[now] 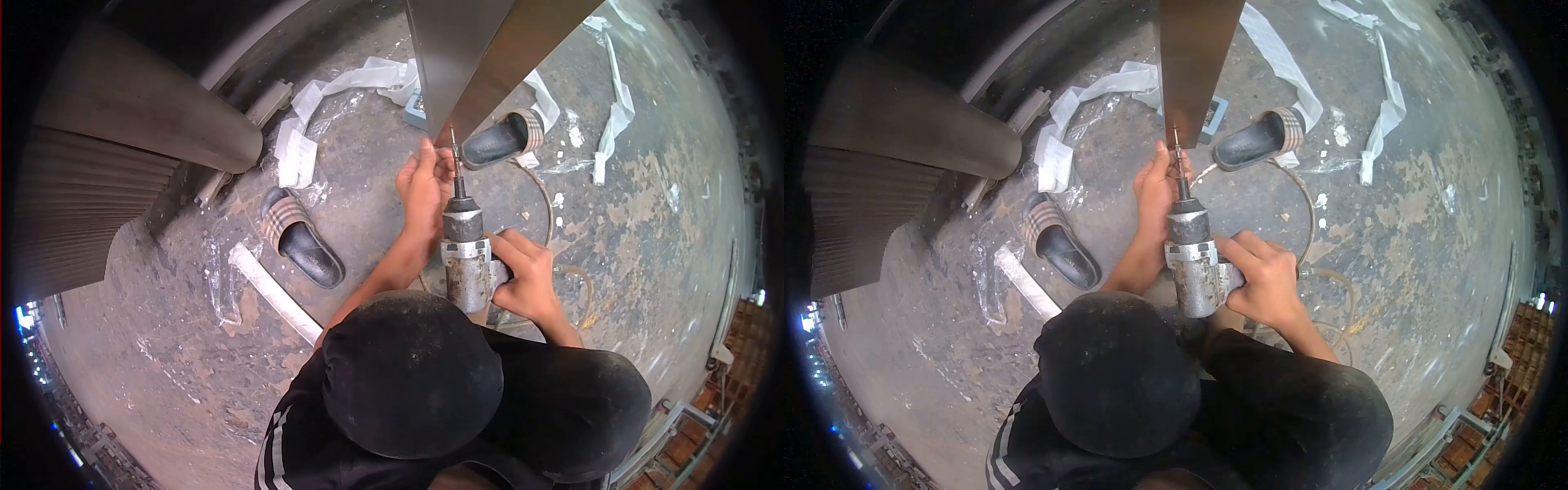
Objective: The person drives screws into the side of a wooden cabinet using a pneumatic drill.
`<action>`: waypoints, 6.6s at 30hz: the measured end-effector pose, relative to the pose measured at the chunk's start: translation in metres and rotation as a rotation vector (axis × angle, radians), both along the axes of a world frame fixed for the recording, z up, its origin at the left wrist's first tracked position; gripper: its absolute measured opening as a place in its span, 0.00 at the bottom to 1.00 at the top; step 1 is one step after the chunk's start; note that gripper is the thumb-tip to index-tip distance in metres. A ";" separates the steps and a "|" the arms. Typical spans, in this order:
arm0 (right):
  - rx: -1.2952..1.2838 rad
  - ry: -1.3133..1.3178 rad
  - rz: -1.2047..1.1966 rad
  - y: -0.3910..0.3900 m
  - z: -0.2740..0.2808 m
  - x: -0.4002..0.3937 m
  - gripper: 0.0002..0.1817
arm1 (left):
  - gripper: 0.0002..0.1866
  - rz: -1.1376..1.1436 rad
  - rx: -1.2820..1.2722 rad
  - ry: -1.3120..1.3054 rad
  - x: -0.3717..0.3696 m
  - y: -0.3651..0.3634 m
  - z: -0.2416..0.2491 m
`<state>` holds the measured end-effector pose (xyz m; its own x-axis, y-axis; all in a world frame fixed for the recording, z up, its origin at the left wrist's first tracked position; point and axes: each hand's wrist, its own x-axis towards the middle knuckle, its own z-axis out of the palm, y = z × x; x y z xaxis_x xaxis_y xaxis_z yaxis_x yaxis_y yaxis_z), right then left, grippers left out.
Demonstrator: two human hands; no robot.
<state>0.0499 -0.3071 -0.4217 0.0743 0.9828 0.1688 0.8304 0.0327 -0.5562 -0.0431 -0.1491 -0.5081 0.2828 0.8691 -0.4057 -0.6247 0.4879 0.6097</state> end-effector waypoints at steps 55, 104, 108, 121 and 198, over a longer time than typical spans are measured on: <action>0.018 0.009 -0.003 0.000 -0.004 0.000 0.33 | 0.23 -0.027 -0.054 0.029 0.000 0.004 -0.009; 0.015 0.006 -0.010 0.000 0.001 -0.001 0.32 | 0.21 -0.033 -0.111 -0.015 -0.001 0.004 -0.002; 0.003 0.016 -0.016 0.000 0.004 -0.002 0.31 | 0.20 -0.028 -0.116 -0.013 -0.001 0.004 0.000; -0.057 0.026 -0.012 -0.001 0.011 0.000 0.33 | 0.23 0.005 -0.123 -0.064 0.000 0.004 -0.003; -0.025 0.118 0.008 0.009 0.019 -0.003 0.29 | 0.23 -0.082 0.025 0.073 -0.005 0.003 0.002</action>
